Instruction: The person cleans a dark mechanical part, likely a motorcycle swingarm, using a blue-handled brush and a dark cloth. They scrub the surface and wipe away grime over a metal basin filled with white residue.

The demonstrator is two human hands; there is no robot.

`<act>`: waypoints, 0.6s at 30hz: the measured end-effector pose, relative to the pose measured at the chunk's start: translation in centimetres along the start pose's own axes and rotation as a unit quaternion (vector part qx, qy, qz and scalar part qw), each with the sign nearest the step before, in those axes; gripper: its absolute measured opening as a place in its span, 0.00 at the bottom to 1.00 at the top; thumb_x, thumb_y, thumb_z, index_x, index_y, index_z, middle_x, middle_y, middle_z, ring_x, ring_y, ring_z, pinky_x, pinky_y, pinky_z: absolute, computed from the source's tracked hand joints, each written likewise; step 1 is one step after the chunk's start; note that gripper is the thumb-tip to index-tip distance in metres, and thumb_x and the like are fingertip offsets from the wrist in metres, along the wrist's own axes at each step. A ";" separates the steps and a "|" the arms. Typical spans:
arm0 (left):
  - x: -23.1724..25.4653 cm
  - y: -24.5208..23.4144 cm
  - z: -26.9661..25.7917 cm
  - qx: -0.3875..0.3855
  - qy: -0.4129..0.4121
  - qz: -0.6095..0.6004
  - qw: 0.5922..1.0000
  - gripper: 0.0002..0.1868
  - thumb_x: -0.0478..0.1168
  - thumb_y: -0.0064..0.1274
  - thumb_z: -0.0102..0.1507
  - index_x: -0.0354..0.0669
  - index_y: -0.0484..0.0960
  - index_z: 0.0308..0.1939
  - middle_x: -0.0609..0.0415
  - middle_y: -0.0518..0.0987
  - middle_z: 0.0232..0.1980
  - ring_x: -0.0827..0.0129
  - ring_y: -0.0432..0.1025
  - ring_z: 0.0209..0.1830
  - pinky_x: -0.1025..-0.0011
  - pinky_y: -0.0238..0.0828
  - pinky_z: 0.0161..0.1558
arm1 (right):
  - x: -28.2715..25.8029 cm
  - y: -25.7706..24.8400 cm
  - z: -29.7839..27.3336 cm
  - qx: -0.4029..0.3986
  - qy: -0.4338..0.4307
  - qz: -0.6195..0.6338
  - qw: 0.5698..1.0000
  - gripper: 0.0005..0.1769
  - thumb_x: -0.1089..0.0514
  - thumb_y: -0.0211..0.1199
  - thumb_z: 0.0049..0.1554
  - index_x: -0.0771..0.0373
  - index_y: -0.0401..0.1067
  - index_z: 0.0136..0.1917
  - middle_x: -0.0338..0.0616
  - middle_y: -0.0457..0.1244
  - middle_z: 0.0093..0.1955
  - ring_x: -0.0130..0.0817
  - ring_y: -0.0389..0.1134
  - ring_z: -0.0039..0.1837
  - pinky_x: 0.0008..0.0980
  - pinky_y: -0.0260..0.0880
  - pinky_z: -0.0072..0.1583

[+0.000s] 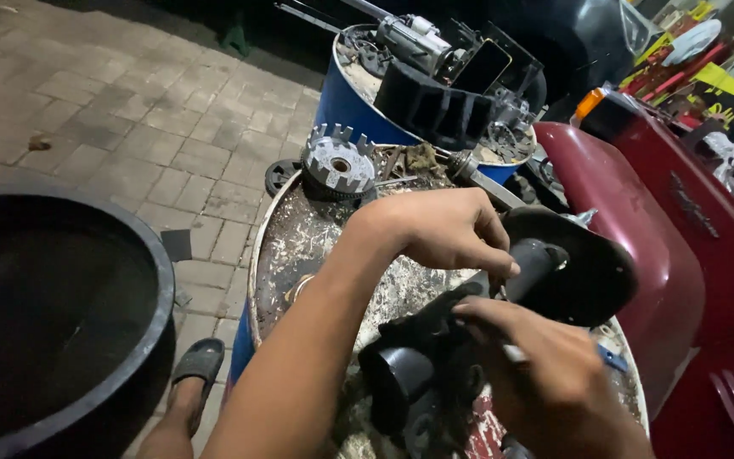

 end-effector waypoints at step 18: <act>-0.6 -0.1 0.4 0.020 0.028 0.042 0.999 0.21 0.57 0.52 0.61 0.47 0.91 0.39 0.64 0.79 0.38 0.76 0.67 0.30 0.72 0.63 0.33 | -0.8 -0.9 0.4 0.057 -0.044 -0.008 0.997 0.09 0.67 0.64 0.58 0.69 0.76 0.52 0.48 0.73 0.50 0.35 0.78 0.48 0.32 0.79 0.50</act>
Point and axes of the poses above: each hand's wrist, its own z-axis towards the middle knuckle, its own y-axis out of the palm, x = y × z, the point moved 5 cm from there along z, towards the middle knuckle
